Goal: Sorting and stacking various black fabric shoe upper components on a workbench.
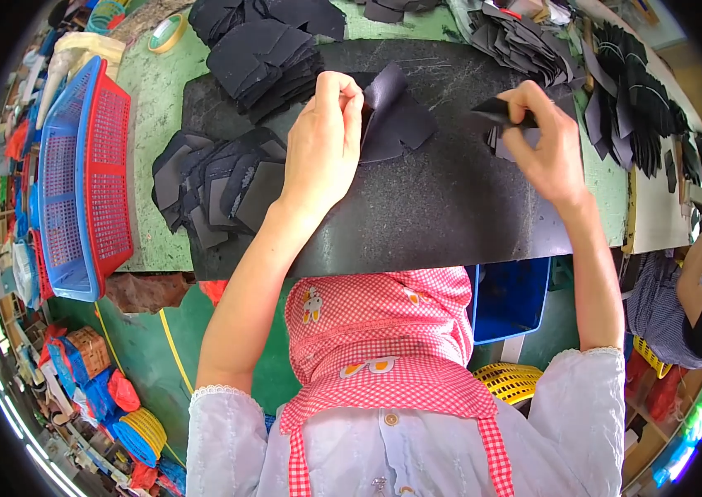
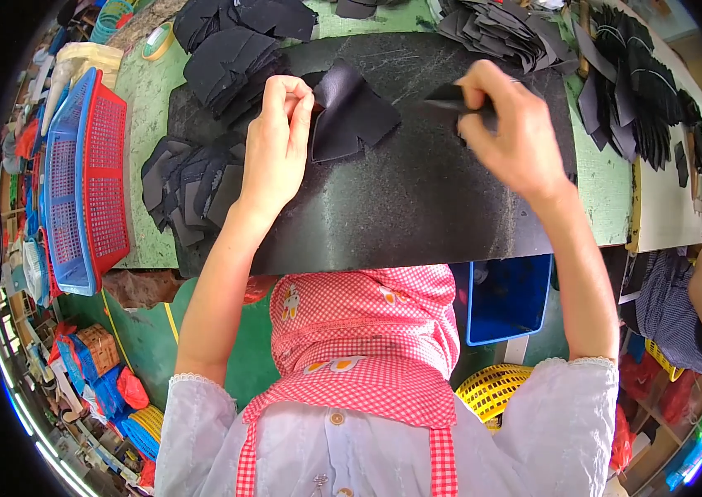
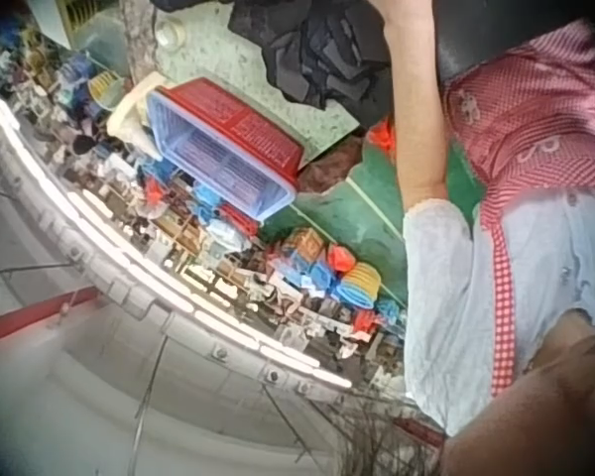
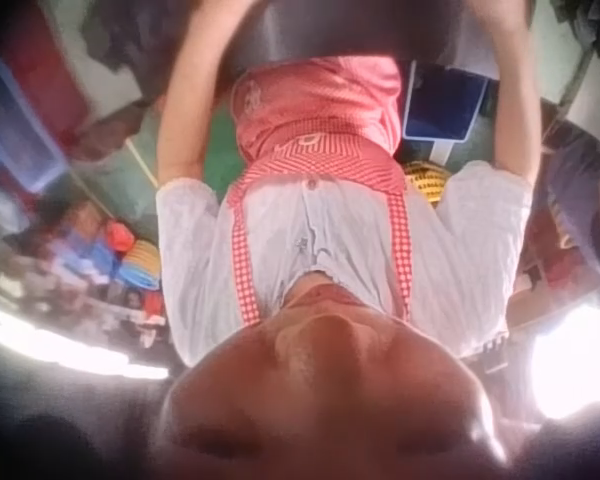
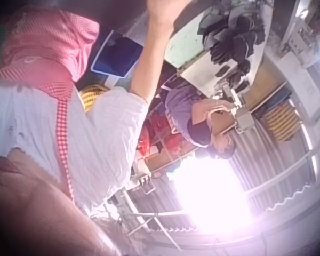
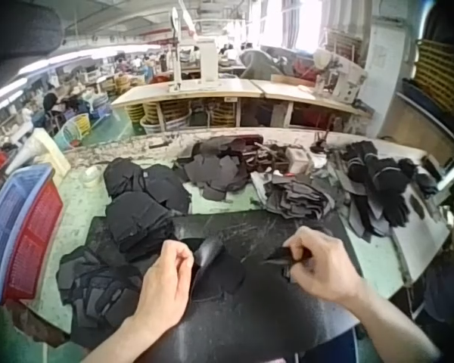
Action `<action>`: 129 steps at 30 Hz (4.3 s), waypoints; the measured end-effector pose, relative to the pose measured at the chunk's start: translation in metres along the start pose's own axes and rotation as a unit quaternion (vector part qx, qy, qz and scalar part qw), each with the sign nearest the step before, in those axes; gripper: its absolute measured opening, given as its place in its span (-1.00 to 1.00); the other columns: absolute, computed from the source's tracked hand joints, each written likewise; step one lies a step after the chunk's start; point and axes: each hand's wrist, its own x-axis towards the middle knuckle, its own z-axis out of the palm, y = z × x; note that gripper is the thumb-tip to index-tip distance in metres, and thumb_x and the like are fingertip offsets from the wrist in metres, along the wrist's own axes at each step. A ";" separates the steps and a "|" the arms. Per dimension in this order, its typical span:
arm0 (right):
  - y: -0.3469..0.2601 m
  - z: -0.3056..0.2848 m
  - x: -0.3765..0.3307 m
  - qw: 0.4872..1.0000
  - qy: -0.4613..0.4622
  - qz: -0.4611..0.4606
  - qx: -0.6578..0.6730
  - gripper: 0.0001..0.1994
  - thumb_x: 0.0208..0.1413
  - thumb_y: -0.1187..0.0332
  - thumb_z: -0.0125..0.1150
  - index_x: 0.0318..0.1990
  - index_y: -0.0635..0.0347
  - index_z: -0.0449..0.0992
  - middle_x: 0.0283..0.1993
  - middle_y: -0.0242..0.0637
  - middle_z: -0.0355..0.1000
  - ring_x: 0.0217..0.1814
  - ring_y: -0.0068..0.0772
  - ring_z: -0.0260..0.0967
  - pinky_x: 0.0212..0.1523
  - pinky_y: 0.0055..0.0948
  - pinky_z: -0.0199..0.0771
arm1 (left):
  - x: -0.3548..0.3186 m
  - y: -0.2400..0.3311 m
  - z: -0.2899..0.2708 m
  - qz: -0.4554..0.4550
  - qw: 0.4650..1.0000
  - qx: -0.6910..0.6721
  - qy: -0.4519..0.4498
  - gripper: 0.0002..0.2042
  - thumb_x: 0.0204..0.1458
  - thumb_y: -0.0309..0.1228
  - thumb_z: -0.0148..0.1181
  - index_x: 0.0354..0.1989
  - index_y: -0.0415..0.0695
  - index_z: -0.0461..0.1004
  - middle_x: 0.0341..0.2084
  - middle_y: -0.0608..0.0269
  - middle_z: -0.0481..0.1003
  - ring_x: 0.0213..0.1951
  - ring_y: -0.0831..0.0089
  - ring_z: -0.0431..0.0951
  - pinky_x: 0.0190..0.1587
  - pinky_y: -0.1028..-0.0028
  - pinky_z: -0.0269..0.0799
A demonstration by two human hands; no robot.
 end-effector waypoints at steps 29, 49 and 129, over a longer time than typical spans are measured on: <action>-0.050 0.026 -0.027 0.907 -0.036 -0.170 0.384 -0.71 -0.21 0.74 0.01 -0.32 0.15 0.34 -0.15 -0.04 0.60 -0.04 -0.04 0.56 0.14 -0.01 0.52 | -0.055 0.040 -0.036 -0.229 0.902 -0.356 -0.080 -0.79 0.41 -0.30 0.14 -0.09 -0.21 0.57 -0.36 0.35 0.63 -0.42 0.60 0.67 -0.47 0.65 0.37; -0.076 0.054 -0.038 0.919 -0.298 0.235 0.105 -0.73 0.20 0.22 0.42 -0.31 0.31 0.70 -0.45 -0.17 0.61 -0.47 -0.33 0.55 -0.31 -0.40 0.53 | -0.059 0.028 -0.059 -0.316 0.904 -0.114 -0.264 -0.76 0.23 -0.30 0.39 -0.33 -0.18 0.52 -0.61 0.33 0.56 -0.59 0.57 0.63 -0.59 0.58 0.38; -0.081 0.069 -0.038 0.912 -0.271 0.255 0.172 -0.76 0.26 0.37 0.38 -0.40 0.35 0.58 -0.51 -0.35 0.56 -0.49 -0.65 0.53 -0.45 -0.58 0.52 | -0.064 0.015 -0.069 -0.232 0.933 -0.087 -0.262 -0.82 0.24 -0.39 0.36 -0.31 -0.21 0.51 -0.57 0.29 0.56 -0.63 0.59 0.57 -0.52 0.54 0.40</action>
